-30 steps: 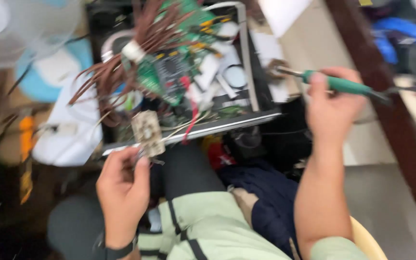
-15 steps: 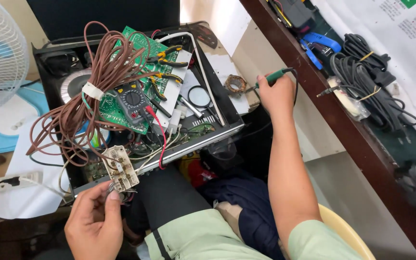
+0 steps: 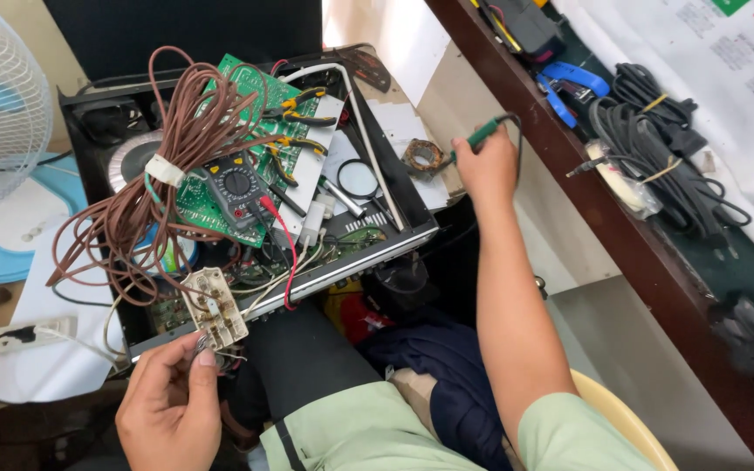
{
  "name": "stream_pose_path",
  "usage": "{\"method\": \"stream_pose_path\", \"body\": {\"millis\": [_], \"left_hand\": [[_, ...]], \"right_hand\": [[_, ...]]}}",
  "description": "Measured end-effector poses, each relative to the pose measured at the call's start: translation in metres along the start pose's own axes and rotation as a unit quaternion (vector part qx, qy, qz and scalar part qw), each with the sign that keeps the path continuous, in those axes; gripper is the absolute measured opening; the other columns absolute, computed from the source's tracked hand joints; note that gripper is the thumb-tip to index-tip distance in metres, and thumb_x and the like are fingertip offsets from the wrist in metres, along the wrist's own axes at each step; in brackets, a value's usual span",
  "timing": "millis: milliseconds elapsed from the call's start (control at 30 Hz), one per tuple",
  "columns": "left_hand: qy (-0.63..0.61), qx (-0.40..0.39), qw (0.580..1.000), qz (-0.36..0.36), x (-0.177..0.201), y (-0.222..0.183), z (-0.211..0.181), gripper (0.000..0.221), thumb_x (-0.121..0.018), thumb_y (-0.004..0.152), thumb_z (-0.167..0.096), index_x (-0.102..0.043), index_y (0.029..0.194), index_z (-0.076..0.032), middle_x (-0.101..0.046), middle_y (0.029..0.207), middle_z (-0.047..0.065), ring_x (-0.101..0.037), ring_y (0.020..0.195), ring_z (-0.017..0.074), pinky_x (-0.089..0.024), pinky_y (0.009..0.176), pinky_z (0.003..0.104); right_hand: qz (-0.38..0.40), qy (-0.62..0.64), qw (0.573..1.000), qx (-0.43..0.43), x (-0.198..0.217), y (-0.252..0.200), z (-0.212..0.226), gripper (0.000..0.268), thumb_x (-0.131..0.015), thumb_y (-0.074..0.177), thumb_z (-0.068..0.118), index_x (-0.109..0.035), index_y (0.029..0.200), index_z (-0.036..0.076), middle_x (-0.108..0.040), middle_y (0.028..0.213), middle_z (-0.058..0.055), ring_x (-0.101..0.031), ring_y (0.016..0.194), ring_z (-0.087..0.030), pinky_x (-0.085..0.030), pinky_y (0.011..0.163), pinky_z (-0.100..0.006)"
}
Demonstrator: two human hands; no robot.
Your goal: Soldering wires to a circuit board and assembling the components into an electronic device housing.
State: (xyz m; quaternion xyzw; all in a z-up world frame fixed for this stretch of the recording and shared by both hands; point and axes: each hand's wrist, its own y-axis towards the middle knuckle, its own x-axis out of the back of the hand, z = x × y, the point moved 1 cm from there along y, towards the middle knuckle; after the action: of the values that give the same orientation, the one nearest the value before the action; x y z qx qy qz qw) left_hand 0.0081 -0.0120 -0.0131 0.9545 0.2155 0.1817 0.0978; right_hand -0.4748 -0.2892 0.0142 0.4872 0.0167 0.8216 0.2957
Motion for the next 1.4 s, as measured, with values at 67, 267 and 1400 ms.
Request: {"method": "stream_pose_path", "body": {"millis": [67, 267, 1400], "left_hand": [[-0.006, -0.025, 1.000, -0.013, -0.003, -0.001, 0.004, 0.022, -0.077, 0.114, -0.001, -0.084, 0.134, 0.005, -0.076, 0.117, 0.015, -0.071, 0.101, 0.0189, -0.058, 0.089, 0.031], [-0.034, -0.029, 0.998, -0.035, -0.005, 0.001, -0.016, 0.023, -0.073, 0.115, 0.004, -0.083, 0.137, 0.004, -0.070, 0.123, 0.017, -0.076, 0.084, 0.0186, -0.064, 0.075, 0.028], [-0.329, 0.110, 0.937, -0.041, -0.030, 0.028, -0.025, 0.018, -0.066, 0.117, -0.010, -0.074, 0.128, 0.002, -0.079, 0.089, 0.015, -0.077, 0.078, 0.0187, -0.066, 0.068, 0.029]], "right_hand": [[-0.053, 0.038, 0.998, -0.006, -0.024, 0.017, -0.013, 0.087, -0.090, 0.097, 0.041, -0.053, 0.162, -0.002, -0.079, 0.151, -0.014, -0.074, 0.135, -0.040, -0.056, 0.115, -0.052], [0.043, 0.110, 0.990, -0.072, -0.005, -0.020, 0.037, 0.053, -0.075, 0.105, 0.045, -0.060, 0.141, 0.010, -0.082, 0.126, -0.011, -0.083, 0.115, -0.028, -0.062, 0.101, -0.048], [0.134, 0.076, 0.927, 0.342, -0.148, -0.059, 0.203, 0.035, -0.099, 0.089, 0.036, -0.093, 0.118, 0.018, -0.077, 0.108, -0.016, -0.077, 0.109, -0.049, -0.060, 0.103, -0.059]]}}
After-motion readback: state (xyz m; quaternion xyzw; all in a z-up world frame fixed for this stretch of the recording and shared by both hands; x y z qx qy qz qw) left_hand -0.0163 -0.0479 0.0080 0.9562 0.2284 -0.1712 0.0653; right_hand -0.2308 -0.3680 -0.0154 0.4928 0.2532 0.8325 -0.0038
